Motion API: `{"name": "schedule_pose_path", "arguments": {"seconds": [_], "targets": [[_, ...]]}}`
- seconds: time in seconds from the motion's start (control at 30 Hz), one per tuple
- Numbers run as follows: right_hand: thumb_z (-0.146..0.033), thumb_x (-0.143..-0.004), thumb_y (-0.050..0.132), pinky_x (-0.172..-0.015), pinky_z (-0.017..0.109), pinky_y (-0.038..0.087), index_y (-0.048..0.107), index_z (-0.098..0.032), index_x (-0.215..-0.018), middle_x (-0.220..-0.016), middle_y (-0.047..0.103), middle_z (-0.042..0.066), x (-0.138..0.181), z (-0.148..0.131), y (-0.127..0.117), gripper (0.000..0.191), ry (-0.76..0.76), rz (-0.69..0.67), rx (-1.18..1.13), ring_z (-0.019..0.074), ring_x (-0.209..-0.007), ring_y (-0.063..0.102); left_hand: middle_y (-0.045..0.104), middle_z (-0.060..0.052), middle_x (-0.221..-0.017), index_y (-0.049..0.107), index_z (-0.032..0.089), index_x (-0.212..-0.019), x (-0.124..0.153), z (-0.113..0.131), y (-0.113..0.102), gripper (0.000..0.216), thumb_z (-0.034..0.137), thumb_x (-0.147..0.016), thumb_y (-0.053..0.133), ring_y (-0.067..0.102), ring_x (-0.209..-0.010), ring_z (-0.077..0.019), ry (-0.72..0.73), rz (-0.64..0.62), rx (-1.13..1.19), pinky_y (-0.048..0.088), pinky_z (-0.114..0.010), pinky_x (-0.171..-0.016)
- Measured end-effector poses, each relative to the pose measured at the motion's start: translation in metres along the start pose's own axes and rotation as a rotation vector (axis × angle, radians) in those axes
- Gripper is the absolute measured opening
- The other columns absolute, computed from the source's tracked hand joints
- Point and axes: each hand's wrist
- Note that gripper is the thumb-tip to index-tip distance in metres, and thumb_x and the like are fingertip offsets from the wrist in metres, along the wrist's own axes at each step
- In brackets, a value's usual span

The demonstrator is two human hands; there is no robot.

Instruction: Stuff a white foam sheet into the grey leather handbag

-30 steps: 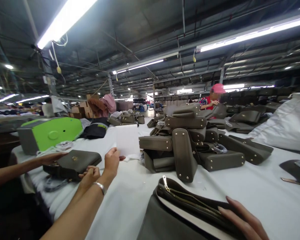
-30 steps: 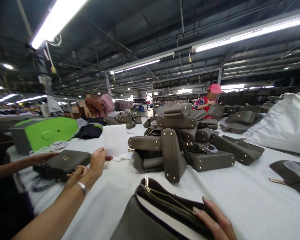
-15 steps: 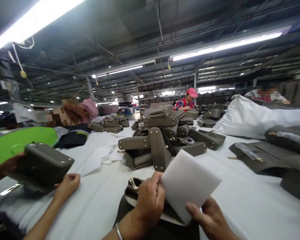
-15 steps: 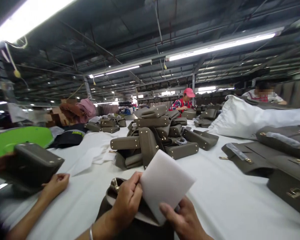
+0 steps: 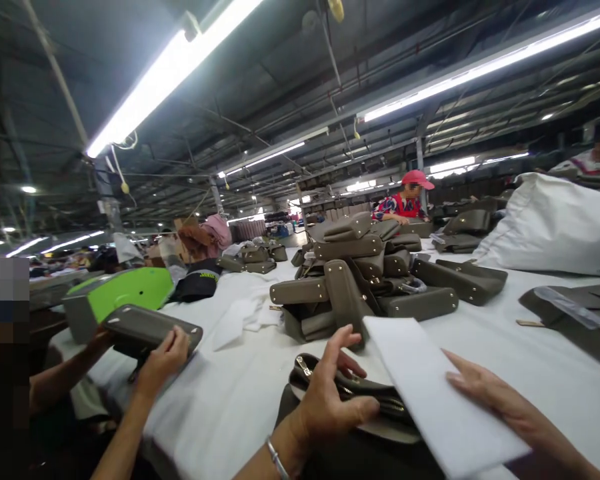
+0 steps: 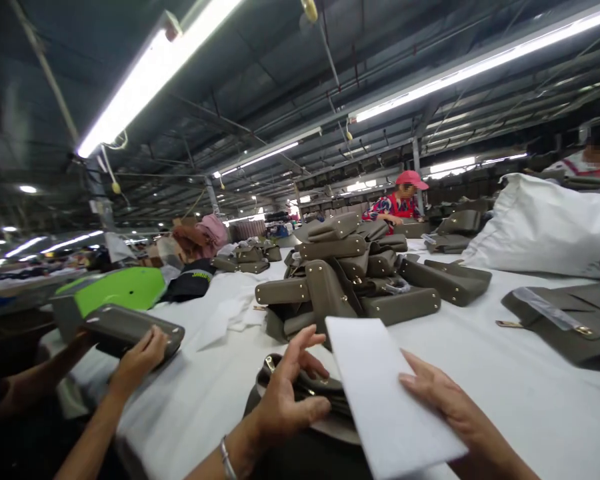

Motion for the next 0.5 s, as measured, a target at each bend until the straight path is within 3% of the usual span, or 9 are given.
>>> {"name": "schedule_pose_path", "arguments": {"seconds": [0.03, 0.1, 0.2, 0.3, 0.4, 0.5], "targets": [[-0.038, -0.073, 0.072, -0.046, 0.02, 0.047, 0.035, -0.023, -0.144, -0.089, 0.073, 0.008, 0.001, 0.003, 0.004, 0.081, 0.022, -0.044, 0.002, 0.0149, -0.056, 0.064, 0.056, -0.01, -0.127, 0.025, 0.027, -0.146, -0.002, 0.002, -0.001, 0.104, 0.041, -0.061, 0.082, 0.058, -0.094, -0.0236, -0.008, -0.038, -0.035, 0.045, -0.04, -0.088], [-0.038, -0.074, 0.073, -0.047, 0.021, 0.047, 0.028, -0.025, -0.146, -0.09, 0.072, 0.007, 0.001, 0.01, 0.009, 0.086, 0.03, -0.076, -0.002, 0.0137, -0.055, 0.063, 0.061, -0.009, -0.122, 0.028, 0.026, -0.145, -0.005, 0.008, -0.001, 0.111, 0.038, -0.052, 0.088, 0.058, -0.1, -0.0276, -0.032, -0.134, -0.065, 0.045, -0.043, -0.092], [-0.038, -0.073, 0.073, -0.049, 0.023, 0.048, 0.018, -0.026, -0.15, -0.089, 0.072, 0.007, -0.004, 0.02, 0.01, 0.095, 0.042, -0.05, -0.03, 0.0159, -0.056, 0.064, 0.061, -0.006, -0.125, 0.039, 0.028, -0.139, -0.008, 0.02, 0.002, 0.106, 0.037, -0.047, 0.092, 0.057, -0.11, -0.0299, -0.028, -0.205, 0.025, 0.043, -0.042, -0.1], [-0.039, -0.072, 0.074, -0.049, 0.025, 0.049, 0.013, -0.025, -0.151, -0.088, 0.073, 0.009, -0.005, 0.023, 0.01, 0.101, 0.106, -0.067, -0.046, 0.018, -0.056, 0.065, 0.059, -0.005, -0.129, 0.04, 0.028, -0.137, -0.009, 0.023, 0.01, 0.103, 0.037, -0.048, 0.092, 0.055, -0.117, -0.0307, 0.003, -0.202, 0.159, 0.041, -0.043, -0.106], [-0.037, -0.07, 0.075, -0.05, 0.025, 0.05, 0.018, -0.024, -0.151, -0.091, 0.073, 0.01, -0.002, 0.021, 0.015, 0.1, 0.123, -0.086, -0.026, 0.0184, -0.057, 0.066, 0.061, -0.007, -0.124, 0.046, 0.028, -0.131, -0.013, 0.014, 0.024, 0.089, 0.045, -0.054, 0.089, 0.058, -0.111, -0.0308, -0.026, -0.189, 0.208, 0.044, -0.046, -0.103], [-0.039, -0.069, 0.075, -0.054, 0.026, 0.052, 0.025, -0.023, -0.149, -0.094, 0.072, 0.011, -0.005, 0.022, 0.013, 0.096, 0.15, -0.172, -0.017, 0.0196, -0.061, 0.068, 0.066, -0.009, -0.106, 0.056, 0.024, -0.119, -0.019, 0.004, 0.038, 0.064, 0.062, -0.07, 0.073, 0.062, -0.099, -0.0299, -0.096, -0.189, 0.193, 0.051, -0.048, -0.09]]}}
Point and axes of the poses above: each hand's wrist, its own x-axis away from the middle knuckle, its own y-axis out of the palm, z = x × y
